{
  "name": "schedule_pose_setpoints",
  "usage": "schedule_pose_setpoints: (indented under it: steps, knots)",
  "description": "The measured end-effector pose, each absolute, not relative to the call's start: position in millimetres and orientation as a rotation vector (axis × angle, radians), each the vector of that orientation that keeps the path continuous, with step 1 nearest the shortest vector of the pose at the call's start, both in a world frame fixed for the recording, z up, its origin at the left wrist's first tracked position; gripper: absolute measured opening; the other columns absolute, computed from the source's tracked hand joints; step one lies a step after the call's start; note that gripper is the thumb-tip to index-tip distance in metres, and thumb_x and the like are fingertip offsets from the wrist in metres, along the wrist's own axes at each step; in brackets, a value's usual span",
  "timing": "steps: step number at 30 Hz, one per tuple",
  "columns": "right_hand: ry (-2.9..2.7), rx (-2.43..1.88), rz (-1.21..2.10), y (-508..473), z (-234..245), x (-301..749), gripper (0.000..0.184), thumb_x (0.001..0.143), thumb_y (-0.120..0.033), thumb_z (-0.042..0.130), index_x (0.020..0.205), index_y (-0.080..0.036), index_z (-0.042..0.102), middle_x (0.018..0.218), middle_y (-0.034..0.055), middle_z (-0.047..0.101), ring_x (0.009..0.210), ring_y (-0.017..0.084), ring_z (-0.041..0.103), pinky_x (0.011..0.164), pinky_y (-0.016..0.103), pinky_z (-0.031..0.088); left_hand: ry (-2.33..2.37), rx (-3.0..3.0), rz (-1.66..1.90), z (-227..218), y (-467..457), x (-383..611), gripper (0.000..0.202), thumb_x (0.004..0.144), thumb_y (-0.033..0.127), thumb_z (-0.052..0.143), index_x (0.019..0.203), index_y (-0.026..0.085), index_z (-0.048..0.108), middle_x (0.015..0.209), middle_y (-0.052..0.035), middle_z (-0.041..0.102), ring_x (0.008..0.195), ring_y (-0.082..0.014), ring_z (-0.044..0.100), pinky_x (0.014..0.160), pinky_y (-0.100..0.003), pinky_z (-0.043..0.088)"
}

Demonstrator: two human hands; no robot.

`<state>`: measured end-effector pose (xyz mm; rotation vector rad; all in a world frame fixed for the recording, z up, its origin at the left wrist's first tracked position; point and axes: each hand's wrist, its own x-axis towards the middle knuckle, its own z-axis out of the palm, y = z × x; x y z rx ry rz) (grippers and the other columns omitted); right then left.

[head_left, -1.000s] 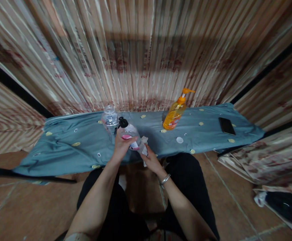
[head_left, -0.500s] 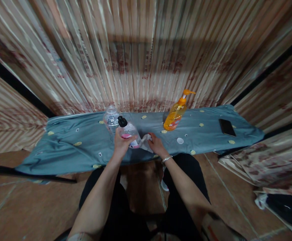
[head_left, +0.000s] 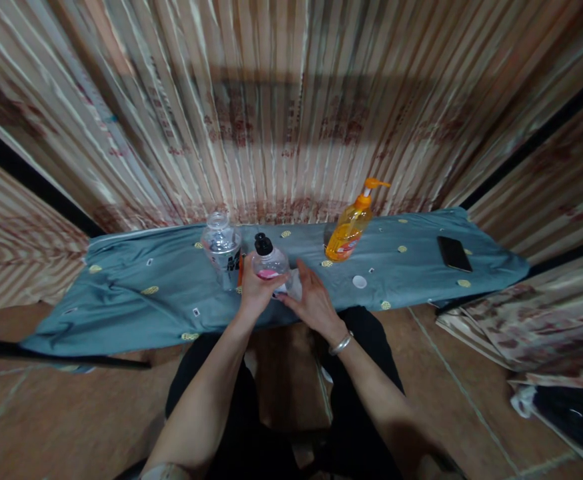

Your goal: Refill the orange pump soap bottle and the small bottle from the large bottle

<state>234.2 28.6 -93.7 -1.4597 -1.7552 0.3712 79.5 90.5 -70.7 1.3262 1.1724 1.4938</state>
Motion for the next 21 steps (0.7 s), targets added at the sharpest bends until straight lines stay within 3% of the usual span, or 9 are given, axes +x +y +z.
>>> schedule_pose_setpoints:
  steps: [7, 12, 16, 18, 21]
  knots:
    - [-1.677, -1.507, 0.255, 25, -101, 225, 0.101, 0.093, -0.031, 0.071, 0.171, -0.004, 0.012, 0.162, 0.0332, 0.047, 0.146, 0.045, 0.054, 0.123, 0.064, 0.041, 1.082, 1.272, 1.485, -71, 77, 116, 0.088, 0.054, 0.041, 0.099, 0.127, 0.022, 0.055, 0.117, -0.0072, 0.072, 0.108, -0.0284, 0.073, 0.1, -0.044, 0.057]
    - [-1.652, -1.563, 0.051, 24, -96, 251, 0.107, 0.086, -0.025, 0.069, 0.169, 0.0, 0.006, 0.158, 0.0352, 0.051, 0.138, 0.044, 0.059, 0.116, 0.063, 0.048, 1.048, 1.256, 1.461, -68, 79, 150, 0.09, 0.054, 0.033, 0.099, 0.13, 0.022, 0.052, 0.131, -0.0114, 0.067, 0.123, -0.0314, 0.067, 0.112, -0.049, 0.05]
    - [-1.577, -1.707, -0.033, 26, -93, 284, 0.105, 0.08, -0.022, 0.067, 0.168, -0.002, 0.013, 0.133, 0.0276, 0.07, 0.112, 0.04, 0.071, 0.098, 0.058, 0.059, 0.964, 1.282, 1.4, -69, 82, 188, 0.085, 0.06, 0.026, 0.093, 0.134, 0.023, 0.051, 0.129, -0.0091, 0.067, 0.119, -0.0306, 0.069, 0.109, -0.054, 0.052]
    - [-1.5, -1.779, 0.024, 30, -92, 299, 0.097, 0.08, -0.022, 0.063, 0.166, -0.004, 0.022, 0.121, 0.0228, 0.075, 0.107, 0.038, 0.073, 0.093, 0.053, 0.061, 0.936, 1.298, 1.364, -72, 85, 207, 0.089, 0.059, 0.021, 0.092, 0.137, 0.024, 0.05, 0.131, -0.0082, 0.067, 0.121, -0.0306, 0.068, 0.111, -0.054, 0.051]
    - [-1.381, -1.871, 0.187, 40, -90, 319, 0.077, 0.083, -0.023, 0.059, 0.156, -0.008, 0.039, 0.115, 0.0203, 0.077, 0.103, 0.036, 0.076, 0.088, 0.045, 0.062, 0.92, 1.32, 1.301, -78, 91, 228, 0.093, 0.059, 0.016, 0.09, 0.143, 0.021, 0.049, 0.138, -0.0137, 0.065, 0.129, -0.0342, 0.065, 0.117, -0.053, 0.048]
